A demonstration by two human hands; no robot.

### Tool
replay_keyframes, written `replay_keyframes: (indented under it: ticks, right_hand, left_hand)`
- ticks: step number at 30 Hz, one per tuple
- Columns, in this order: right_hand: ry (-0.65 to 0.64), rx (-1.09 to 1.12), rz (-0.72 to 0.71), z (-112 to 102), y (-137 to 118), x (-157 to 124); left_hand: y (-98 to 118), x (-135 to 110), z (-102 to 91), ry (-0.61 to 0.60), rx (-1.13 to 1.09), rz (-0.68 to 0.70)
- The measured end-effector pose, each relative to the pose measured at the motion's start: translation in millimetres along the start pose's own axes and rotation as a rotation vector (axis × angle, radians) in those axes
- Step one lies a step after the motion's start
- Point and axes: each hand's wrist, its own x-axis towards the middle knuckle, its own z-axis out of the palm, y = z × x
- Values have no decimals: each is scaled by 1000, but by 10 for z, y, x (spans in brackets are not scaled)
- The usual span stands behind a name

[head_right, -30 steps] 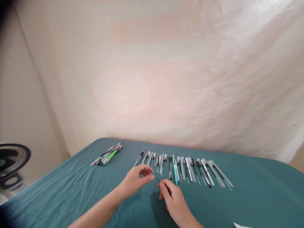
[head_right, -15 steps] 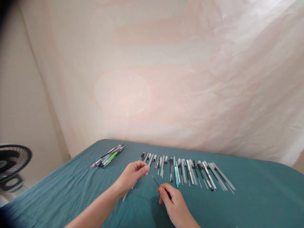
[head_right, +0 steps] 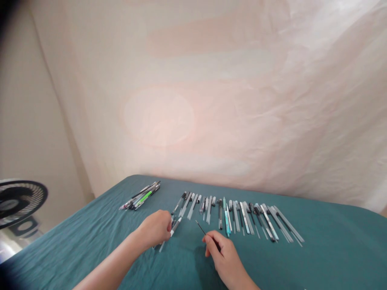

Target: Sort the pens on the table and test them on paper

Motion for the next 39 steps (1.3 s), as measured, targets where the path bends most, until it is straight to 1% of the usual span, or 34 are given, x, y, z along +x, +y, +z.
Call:
replay_keyframes:
  ticks: [4,8,16,19,22,25,28,39]
  right_hand:
    - [5,-6,0,-2,-9,-2]
    - [9,-12,2,-6,-18,-3]
    - [4,-26,7,-7,-25,-4]
    - [7,-26,6,-4,-18,-1]
    - [6,-28,2,-4,-15,-1]
    - [0,-36,1,-5,-15,-2]
    - [-4,-45,6,-1,-20,0]
    - [-6,-51,5,-8,-31,-1]
  left_hand:
    - [-4,23,16,19,58,5]
    - [31,53,44,38,66,23]
    - [170,105,221,120,62,1]
    - [143,118,206,141,55,5]
    - [79,129,131,153,54,-7]
    - [22,134,75,133,53,-19]
    - [7,131,80,115,56,-23]
    - [194,92,212,130,124,-66]
